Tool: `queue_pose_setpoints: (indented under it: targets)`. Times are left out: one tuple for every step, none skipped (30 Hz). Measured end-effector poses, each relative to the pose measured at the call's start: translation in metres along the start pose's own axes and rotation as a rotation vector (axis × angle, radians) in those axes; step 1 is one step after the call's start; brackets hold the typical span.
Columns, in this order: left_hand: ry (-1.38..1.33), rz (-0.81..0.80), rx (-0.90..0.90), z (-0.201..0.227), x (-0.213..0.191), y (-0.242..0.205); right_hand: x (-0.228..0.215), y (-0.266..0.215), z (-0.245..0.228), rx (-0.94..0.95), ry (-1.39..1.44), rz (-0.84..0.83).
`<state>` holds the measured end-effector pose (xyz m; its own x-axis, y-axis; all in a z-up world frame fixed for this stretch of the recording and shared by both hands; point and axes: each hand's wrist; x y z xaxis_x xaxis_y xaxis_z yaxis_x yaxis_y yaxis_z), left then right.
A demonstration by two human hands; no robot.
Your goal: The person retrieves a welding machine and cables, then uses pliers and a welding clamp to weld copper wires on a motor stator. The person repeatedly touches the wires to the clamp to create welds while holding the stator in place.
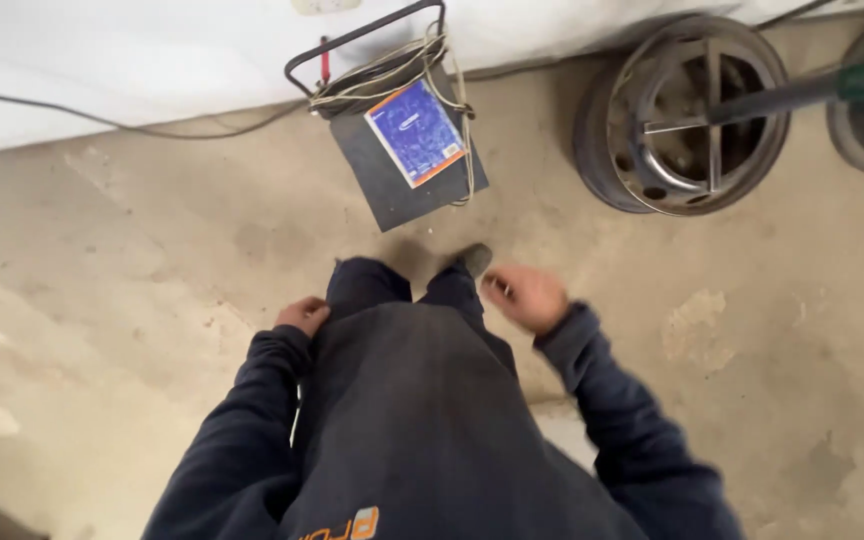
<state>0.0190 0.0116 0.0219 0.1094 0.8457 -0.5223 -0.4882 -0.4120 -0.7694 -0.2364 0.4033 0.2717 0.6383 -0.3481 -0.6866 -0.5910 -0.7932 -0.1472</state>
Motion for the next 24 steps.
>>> queue_pose_setpoints:
  targets:
    - [-0.003, 0.005, -0.02, 0.0, 0.01, -0.014, -0.009, 0.014, 0.022, -0.008, 0.012, -0.014]
    - [-0.082, 0.0, -0.042, 0.004, 0.011, -0.017, -0.015, 0.03, 0.042, -0.024, 0.041, 0.003]
    - [-0.161, -0.003, -0.064, 0.007, 0.012, -0.02, -0.021, 0.047, 0.062, -0.04, 0.07, 0.02]
    - [-0.147, -0.007, -0.046, 0.009, 0.022, -0.01, -0.016, 0.063, 0.083, -0.031, 0.068, 0.041]
    - [-0.109, 0.007, -0.043, 0.009, 0.032, 0.001, -0.011, 0.078, 0.103, 0.029, 0.145, 0.065]
    - [-0.074, 0.015, -0.043, 0.008, 0.048, 0.008, -0.006, 0.088, 0.124, 0.093, 0.221, 0.084]
    - [-0.063, 0.005, -0.028, 0.015, 0.053, 0.009, 0.011, 0.091, 0.147, 0.106, 0.218, 0.1]
    - [-0.047, 0.02, -0.025, 0.019, 0.051, 0.013, 0.032, 0.1, 0.168, 0.202, 0.321, 0.134]
    - [-0.032, 0.036, -0.02, 0.024, 0.049, 0.019, 0.052, 0.111, 0.191, 0.297, 0.425, 0.168]
    - [-0.007, 0.031, -0.001, 0.03, 0.03, 0.022, 0.063, 0.127, 0.199, 0.308, 0.434, 0.198]
    - [-0.035, 0.0, -0.009, 0.036, 0.013, 0.028, 0.074, 0.144, 0.211, 0.371, 0.473, 0.234]
    - [-0.051, -0.047, -0.031, 0.032, -0.002, 0.024, 0.095, 0.147, 0.218, 0.456, 0.524, 0.265]
    - [-0.012, -0.069, -0.027, 0.034, -0.02, 0.038, 0.103, 0.161, 0.219, 0.488, 0.544, 0.288]
    - [-0.008, -0.14, -0.032, 0.031, -0.037, 0.04, 0.117, 0.167, 0.216, 0.519, 0.522, 0.308]
    - [-0.004, -0.211, -0.039, 0.029, -0.054, 0.044, 0.129, 0.173, 0.215, 0.551, 0.498, 0.326]
    - [0.046, -0.236, -0.051, 0.026, -0.075, 0.049, 0.149, 0.18, 0.216, 0.594, 0.532, 0.343]
    - [0.185, -0.231, -0.072, 0.025, -0.095, 0.055, 0.167, 0.186, 0.219, 0.628, 0.585, 0.338]
    - [0.316, -0.22, -0.079, 0.031, -0.111, 0.069, 0.177, 0.198, 0.228, 0.652, 0.631, 0.338]
    - [0.359, -0.241, -0.078, 0.045, -0.132, 0.082, 0.199, 0.22, 0.242, 0.686, 0.656, 0.36]
    - [0.342, -0.157, -0.071, 0.053, -0.144, 0.085, 0.222, 0.231, 0.256, 0.691, 0.92, 0.463]
    - [0.326, -0.072, -0.062, 0.061, -0.156, 0.089, 0.247, 0.243, 0.269, 0.687, 1.179, 0.575]
    - [0.333, -0.09, -0.08, 0.069, -0.156, 0.096, 0.24, 0.265, 0.279, 0.712, 1.185, 0.567]
    - [0.34, -0.056, -0.133, 0.075, -0.159, 0.102, 0.234, 0.289, 0.287, 0.787, 1.263, 0.617]
    - [0.336, -0.011, -0.213, 0.074, -0.157, 0.092, 0.233, 0.311, 0.29, 0.861, 1.345, 0.636]
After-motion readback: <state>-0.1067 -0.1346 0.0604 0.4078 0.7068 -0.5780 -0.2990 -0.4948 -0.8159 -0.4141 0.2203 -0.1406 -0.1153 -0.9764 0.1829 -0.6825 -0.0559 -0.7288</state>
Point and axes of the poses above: each hand's wrist, its own y-axis towards the middle knuckle, its own x-axis out of the palm, z = x × y, and after that the axes turned 13 degrees about -x, right-handed
